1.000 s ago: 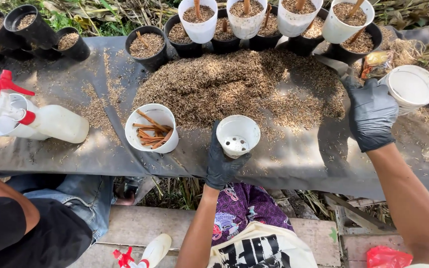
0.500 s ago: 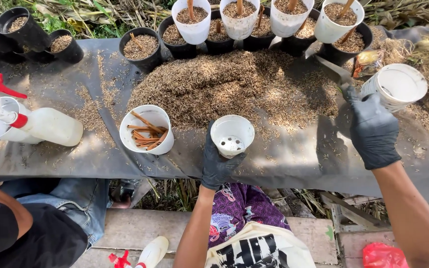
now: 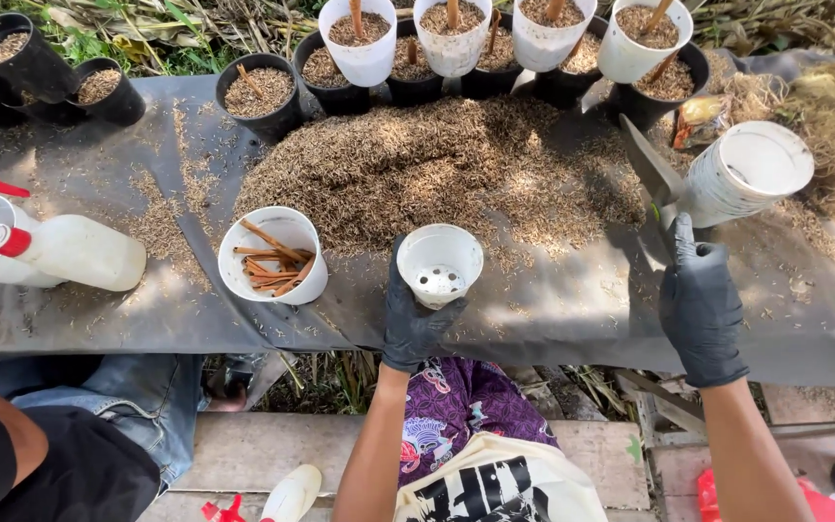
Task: Filling small plastic cups with soil mixture using a hand trowel and gloved hands, then arranging them on a work surface.
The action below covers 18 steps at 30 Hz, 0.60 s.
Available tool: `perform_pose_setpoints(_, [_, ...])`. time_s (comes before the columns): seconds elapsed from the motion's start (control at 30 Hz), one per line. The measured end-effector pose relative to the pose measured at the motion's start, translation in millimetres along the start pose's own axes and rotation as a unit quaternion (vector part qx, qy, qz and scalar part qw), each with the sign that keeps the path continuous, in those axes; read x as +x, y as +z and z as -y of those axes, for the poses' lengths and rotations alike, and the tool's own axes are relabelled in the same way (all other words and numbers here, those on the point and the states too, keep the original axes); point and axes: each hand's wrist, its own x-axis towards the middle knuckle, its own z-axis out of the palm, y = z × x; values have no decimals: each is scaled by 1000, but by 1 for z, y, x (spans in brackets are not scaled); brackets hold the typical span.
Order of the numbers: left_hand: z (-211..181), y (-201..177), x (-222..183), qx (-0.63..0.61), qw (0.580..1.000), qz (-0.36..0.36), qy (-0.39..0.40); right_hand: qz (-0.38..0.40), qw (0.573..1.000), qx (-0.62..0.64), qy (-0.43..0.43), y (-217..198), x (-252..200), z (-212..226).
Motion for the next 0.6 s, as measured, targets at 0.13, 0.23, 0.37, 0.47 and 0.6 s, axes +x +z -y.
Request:
perform_pose_setpoints(0.13, [-10, 0, 1, -17, 1000, 5, -24, -22, 999, -41, 12, 13, -10, -10])
perform_pose_setpoints(0.23, [-3, -1, 0, -10, 1000, 3, -17, -3, 996, -86, 29, 24, -22, -25])
perform_pose_setpoints(0.37, [-4, -2, 4, 25, 1000, -4, 10, -11, 998, -57, 26, 17, -30, -33])
perform_pose_setpoints(0.47, [2, -3, 1, 33, 999, 0, 23, -40, 999, -25, 1, 15, -34, -41])
perform_pose_setpoints(0.6, [-7, -1, 3, 5, 1000, 4, -1, -29, 998, -38, 46, -2, -22, -26])
